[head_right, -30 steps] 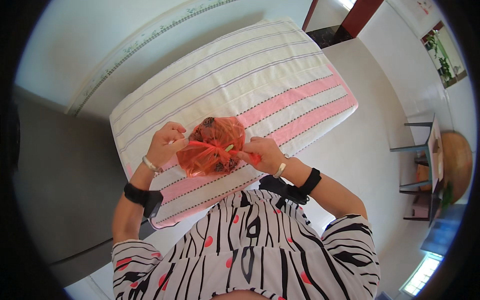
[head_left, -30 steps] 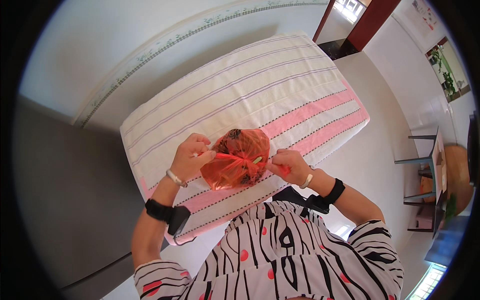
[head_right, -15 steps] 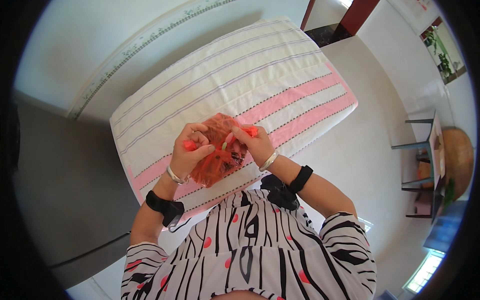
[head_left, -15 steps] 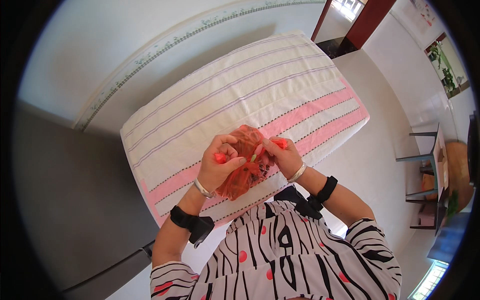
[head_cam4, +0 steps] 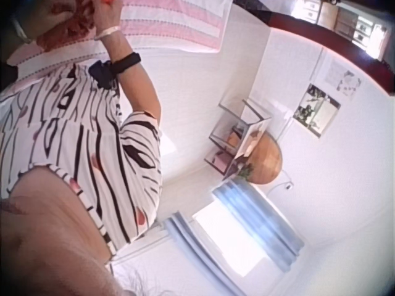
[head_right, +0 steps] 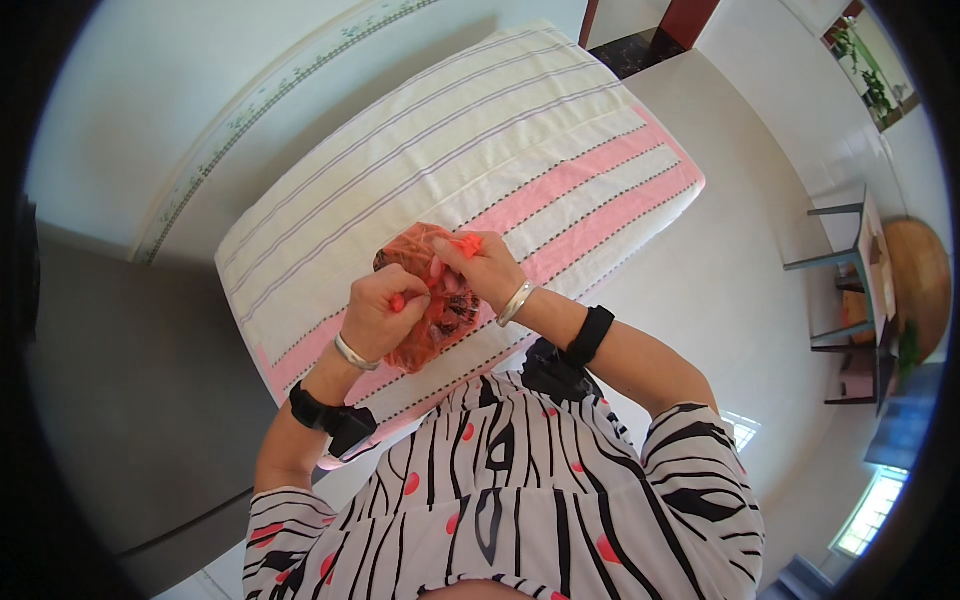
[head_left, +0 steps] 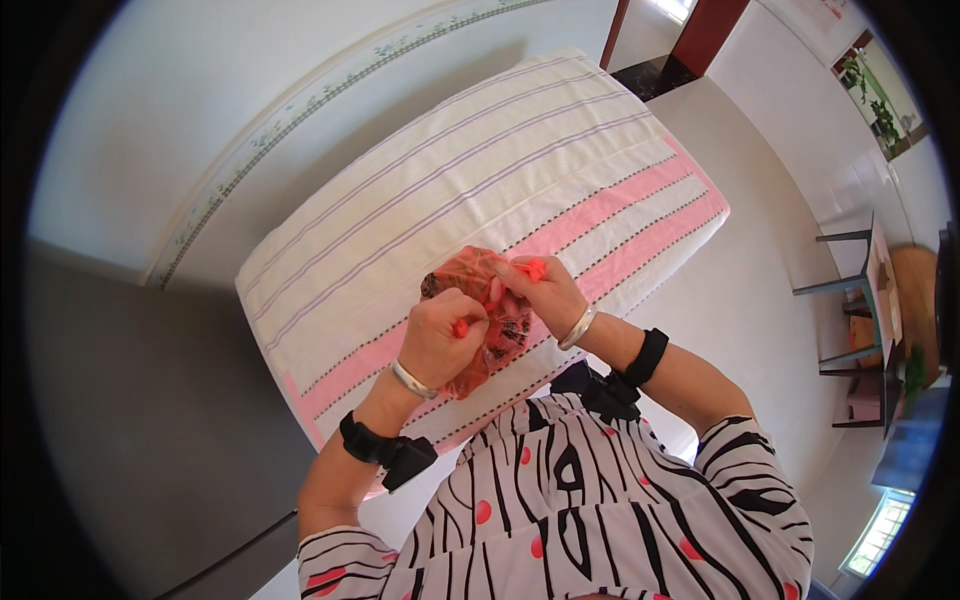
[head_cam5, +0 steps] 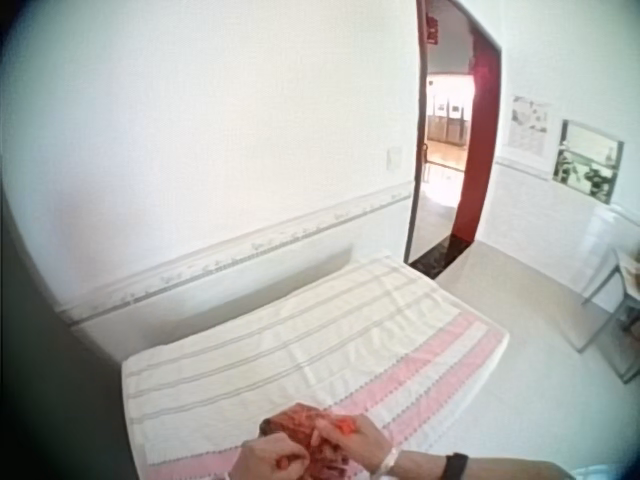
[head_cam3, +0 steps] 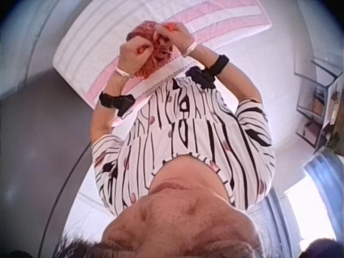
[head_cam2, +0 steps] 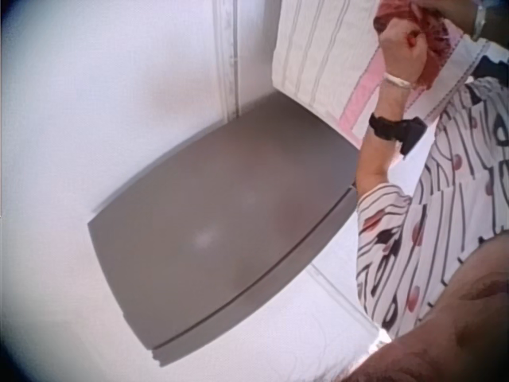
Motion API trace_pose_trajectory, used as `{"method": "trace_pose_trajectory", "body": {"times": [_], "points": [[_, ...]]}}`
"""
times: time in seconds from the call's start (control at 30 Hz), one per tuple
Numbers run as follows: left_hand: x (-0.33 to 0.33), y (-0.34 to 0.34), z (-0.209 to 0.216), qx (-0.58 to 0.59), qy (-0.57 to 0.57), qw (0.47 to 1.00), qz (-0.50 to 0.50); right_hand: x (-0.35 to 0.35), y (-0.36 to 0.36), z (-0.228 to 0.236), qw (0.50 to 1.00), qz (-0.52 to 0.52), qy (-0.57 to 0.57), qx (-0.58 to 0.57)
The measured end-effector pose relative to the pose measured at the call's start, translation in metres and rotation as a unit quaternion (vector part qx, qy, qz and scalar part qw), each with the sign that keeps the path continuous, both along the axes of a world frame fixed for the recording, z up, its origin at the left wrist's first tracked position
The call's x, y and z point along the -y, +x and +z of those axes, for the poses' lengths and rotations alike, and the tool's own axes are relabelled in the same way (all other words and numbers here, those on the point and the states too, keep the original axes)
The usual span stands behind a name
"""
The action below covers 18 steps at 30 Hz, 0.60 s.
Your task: The person breaks long beans into smaller pieces by hand, places them in a bowl, then bags the remaining beans and puts them in the refrigerator.
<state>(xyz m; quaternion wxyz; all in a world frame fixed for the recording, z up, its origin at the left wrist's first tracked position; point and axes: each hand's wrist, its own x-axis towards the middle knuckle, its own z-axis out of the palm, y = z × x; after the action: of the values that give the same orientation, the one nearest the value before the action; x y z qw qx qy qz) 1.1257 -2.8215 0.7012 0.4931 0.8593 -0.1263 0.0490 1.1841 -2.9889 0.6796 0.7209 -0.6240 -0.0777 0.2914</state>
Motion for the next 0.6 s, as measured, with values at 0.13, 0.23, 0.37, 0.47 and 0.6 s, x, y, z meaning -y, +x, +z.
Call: {"method": "trace_pose_trajectory", "body": {"times": [0.13, 0.23, 0.37, 0.47, 0.6], "points": [[0.000, -0.002, -0.006, 0.020, 0.082, 0.995, -0.051, -0.004, -0.001, 0.004, 1.000, -0.017, 0.003, -0.013], [0.000, -0.004, -0.007, 0.058, 0.243, 0.966, -0.068, -0.006, -0.001, 0.003, 1.000, -0.025, 0.001, -0.009], [0.007, -0.006, 0.002, 0.113, 0.353, 0.922, -0.110, -0.006, 0.001, -0.002, 0.999, -0.034, -0.001, 0.013], [0.008, -0.004, -0.001, 0.110, 0.324, 0.936, -0.085, -0.004, 0.002, 0.006, 1.000, -0.005, -0.014, 0.010], [0.003, -0.001, -0.009, 0.054, 0.140, 0.989, 0.011, -0.004, 0.000, 0.010, 0.996, -0.002, 0.010, 0.089]]}}
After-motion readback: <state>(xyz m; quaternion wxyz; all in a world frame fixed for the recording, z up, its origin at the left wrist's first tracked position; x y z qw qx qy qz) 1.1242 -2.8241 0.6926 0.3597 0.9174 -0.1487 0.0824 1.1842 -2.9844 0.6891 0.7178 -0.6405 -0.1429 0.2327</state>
